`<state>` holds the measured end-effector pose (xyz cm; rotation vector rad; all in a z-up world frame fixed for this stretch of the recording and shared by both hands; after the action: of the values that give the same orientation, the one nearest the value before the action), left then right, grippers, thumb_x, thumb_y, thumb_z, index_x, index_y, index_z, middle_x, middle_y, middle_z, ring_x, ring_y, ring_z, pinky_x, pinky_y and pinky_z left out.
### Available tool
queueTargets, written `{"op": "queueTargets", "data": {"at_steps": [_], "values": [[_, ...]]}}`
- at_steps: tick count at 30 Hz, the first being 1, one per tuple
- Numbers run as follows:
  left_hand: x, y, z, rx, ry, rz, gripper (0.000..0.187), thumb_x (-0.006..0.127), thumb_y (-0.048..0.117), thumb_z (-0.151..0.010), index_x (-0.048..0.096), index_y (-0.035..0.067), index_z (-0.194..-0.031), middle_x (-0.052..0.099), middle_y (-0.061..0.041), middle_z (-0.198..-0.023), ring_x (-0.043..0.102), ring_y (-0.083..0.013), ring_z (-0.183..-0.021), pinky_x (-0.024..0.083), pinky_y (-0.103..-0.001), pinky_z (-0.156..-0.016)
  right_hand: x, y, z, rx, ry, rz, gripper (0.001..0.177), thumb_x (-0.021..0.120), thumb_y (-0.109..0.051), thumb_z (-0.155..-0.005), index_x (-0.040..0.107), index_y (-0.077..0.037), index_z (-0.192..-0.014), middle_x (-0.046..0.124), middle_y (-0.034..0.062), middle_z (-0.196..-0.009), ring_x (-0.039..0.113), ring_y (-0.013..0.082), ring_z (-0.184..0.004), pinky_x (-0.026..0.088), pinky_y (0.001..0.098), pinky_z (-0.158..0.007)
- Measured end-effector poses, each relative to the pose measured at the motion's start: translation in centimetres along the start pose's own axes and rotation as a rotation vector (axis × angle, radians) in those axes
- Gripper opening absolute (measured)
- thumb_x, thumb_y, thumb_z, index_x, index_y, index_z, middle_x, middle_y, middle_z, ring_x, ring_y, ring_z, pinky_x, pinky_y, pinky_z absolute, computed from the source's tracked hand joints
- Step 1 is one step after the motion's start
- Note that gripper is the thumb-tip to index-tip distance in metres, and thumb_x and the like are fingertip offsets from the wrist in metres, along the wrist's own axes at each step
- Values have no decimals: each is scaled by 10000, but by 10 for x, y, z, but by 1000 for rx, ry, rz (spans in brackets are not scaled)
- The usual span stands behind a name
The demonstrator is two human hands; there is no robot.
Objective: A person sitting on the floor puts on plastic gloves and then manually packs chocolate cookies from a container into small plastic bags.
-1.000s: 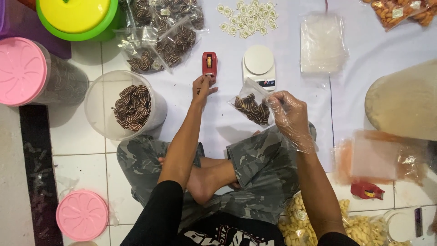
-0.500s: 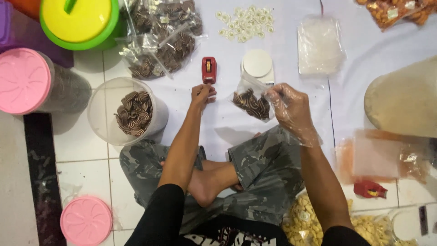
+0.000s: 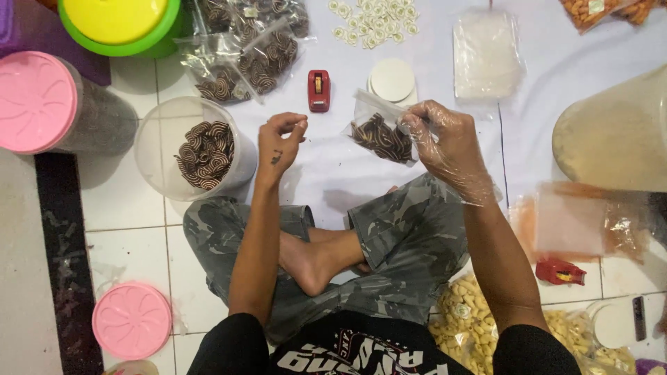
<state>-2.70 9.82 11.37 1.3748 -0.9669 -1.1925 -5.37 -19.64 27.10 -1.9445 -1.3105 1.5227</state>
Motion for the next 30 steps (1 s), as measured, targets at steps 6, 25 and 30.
{"op": "queueTargets", "data": {"at_steps": [6, 25, 30], "values": [[-28, 116, 38, 303, -73, 103, 102, 733, 11, -955, 764, -25, -1046, 720, -167, -815, 661, -157, -663, 627, -291, -580, -10, -32, -1, -50, -46, 40, 167, 632, -98, -1077, 712, -1, -966, 707, 202, -774, 730, 398, -766, 569, 439, -695], [10, 223, 109, 636, -197, 138, 240, 628, 98, -1064, 681, 39, -1290, 705, -150, -896, 628, -118, -774, 535, -285, -554, -33, -98, 16, -158, -76, 134, 166, 615, -100, -1101, 692, 16, -1012, 707, 232, -794, 731, 429, -806, 576, 480, -695], [13, 231, 115, 540, -174, 62, 300, 668, 31, -1002, 671, 47, -1302, 701, -76, -869, 577, -97, -714, 489, -242, -584, -34, -109, 18, -119, -83, 163, 57, 658, -18, -1008, 694, 26, -1006, 702, 177, -778, 642, 298, -669, 513, 402, -609]]}}
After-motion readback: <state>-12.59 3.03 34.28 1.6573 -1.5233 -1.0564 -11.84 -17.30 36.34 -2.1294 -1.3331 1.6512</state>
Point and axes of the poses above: each hand's wrist, its own z-axis away from the middle knuckle, its own x-axis out of the palm, y = z × x, the point moved 1 cm from there along -z, towards the middle knuckle
